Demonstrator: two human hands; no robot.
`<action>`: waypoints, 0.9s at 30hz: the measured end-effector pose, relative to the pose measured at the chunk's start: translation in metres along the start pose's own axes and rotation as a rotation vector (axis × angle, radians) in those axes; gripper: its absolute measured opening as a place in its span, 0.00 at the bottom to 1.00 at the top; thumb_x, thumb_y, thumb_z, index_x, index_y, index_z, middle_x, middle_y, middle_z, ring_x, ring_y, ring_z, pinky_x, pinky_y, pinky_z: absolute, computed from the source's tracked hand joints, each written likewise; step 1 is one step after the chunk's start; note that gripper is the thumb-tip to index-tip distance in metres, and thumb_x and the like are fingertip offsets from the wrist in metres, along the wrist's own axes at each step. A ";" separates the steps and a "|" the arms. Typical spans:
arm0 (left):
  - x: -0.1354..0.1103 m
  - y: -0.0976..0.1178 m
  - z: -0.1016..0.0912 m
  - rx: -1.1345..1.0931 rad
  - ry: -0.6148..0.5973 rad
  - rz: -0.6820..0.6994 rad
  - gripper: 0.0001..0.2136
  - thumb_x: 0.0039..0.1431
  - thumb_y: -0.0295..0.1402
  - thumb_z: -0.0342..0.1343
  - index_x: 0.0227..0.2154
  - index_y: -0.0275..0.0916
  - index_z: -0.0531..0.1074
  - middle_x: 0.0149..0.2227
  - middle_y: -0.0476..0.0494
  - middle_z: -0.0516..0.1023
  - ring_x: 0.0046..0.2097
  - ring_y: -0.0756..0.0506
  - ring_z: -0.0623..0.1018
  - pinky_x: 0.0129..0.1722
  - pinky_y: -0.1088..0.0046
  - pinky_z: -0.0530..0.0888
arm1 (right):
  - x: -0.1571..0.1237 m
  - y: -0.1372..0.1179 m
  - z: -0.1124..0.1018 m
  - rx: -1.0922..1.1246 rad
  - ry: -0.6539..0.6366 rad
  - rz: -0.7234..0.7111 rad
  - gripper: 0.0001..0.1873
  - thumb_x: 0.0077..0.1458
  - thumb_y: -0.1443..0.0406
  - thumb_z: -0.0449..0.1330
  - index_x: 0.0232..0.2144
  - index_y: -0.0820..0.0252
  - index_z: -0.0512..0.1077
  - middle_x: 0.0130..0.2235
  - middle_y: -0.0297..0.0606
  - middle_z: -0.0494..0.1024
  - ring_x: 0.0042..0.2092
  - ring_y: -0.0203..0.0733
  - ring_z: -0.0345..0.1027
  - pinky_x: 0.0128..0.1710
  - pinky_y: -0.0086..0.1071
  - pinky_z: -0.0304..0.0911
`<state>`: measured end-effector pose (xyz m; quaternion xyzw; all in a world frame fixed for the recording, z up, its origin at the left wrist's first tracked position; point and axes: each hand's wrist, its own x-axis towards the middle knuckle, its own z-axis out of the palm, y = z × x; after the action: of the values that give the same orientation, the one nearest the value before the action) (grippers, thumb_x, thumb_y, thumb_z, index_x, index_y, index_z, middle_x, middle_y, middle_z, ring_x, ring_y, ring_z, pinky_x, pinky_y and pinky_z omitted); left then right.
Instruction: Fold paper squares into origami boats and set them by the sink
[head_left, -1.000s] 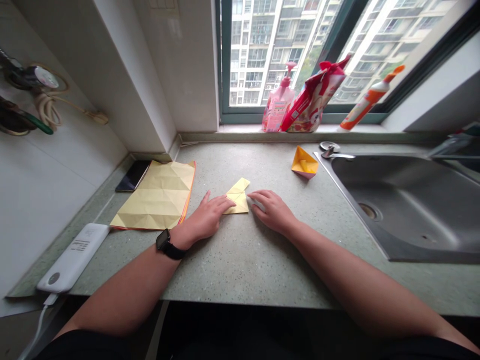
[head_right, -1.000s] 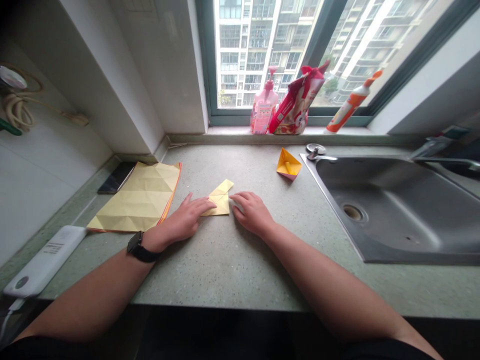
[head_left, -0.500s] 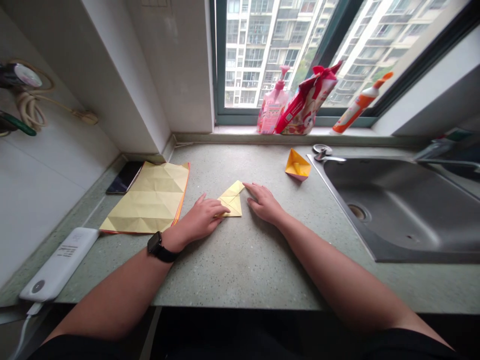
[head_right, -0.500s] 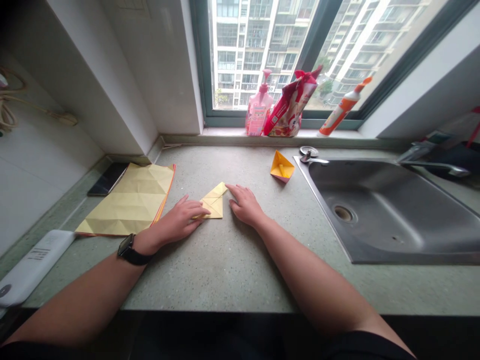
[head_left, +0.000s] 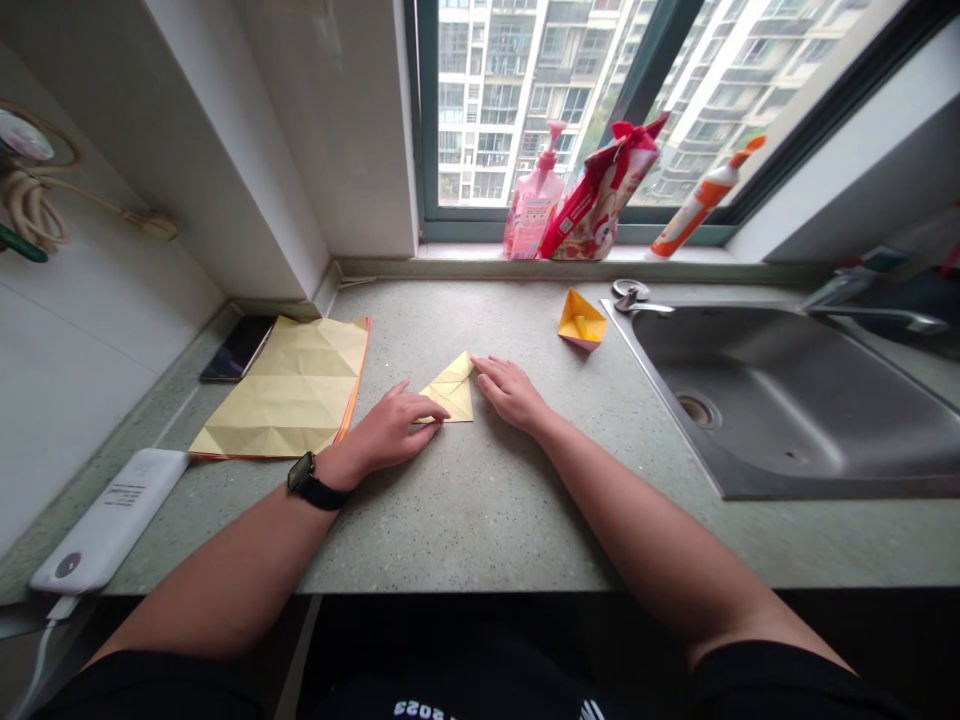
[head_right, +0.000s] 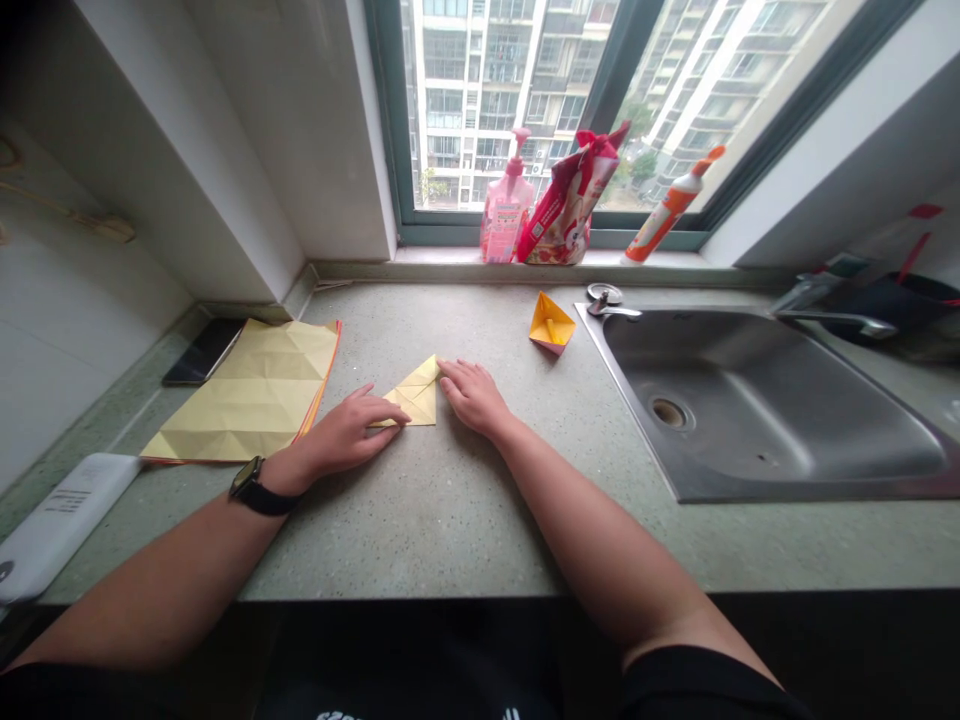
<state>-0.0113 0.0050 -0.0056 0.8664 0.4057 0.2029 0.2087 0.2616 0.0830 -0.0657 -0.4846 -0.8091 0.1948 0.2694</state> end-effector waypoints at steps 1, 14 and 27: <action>0.000 -0.001 0.001 -0.003 0.007 0.015 0.12 0.70 0.28 0.55 0.49 0.45 0.81 0.54 0.44 0.86 0.57 0.40 0.83 0.75 0.40 0.58 | -0.001 -0.001 0.001 -0.026 0.002 -0.004 0.28 0.72 0.64 0.53 0.70 0.46 0.72 0.69 0.39 0.76 0.73 0.57 0.65 0.74 0.64 0.56; 0.000 0.008 0.003 -0.042 0.017 0.151 0.12 0.68 0.27 0.59 0.50 0.45 0.82 0.55 0.40 0.84 0.57 0.39 0.80 0.65 0.54 0.73 | -0.015 -0.018 -0.023 -0.314 0.220 -0.106 0.10 0.66 0.67 0.61 0.36 0.53 0.82 0.40 0.44 0.82 0.43 0.52 0.74 0.49 0.46 0.68; -0.005 0.012 0.012 -0.005 0.022 0.123 0.21 0.66 0.35 0.68 0.59 0.43 0.73 0.61 0.35 0.75 0.62 0.35 0.76 0.66 0.51 0.74 | -0.031 -0.039 -0.025 -0.167 0.044 -0.336 0.08 0.71 0.64 0.58 0.40 0.53 0.78 0.40 0.42 0.85 0.43 0.49 0.76 0.51 0.43 0.68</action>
<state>-0.0007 -0.0084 -0.0099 0.8870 0.3533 0.2257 0.1936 0.2622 0.0391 -0.0312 -0.3672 -0.8860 0.0688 0.2747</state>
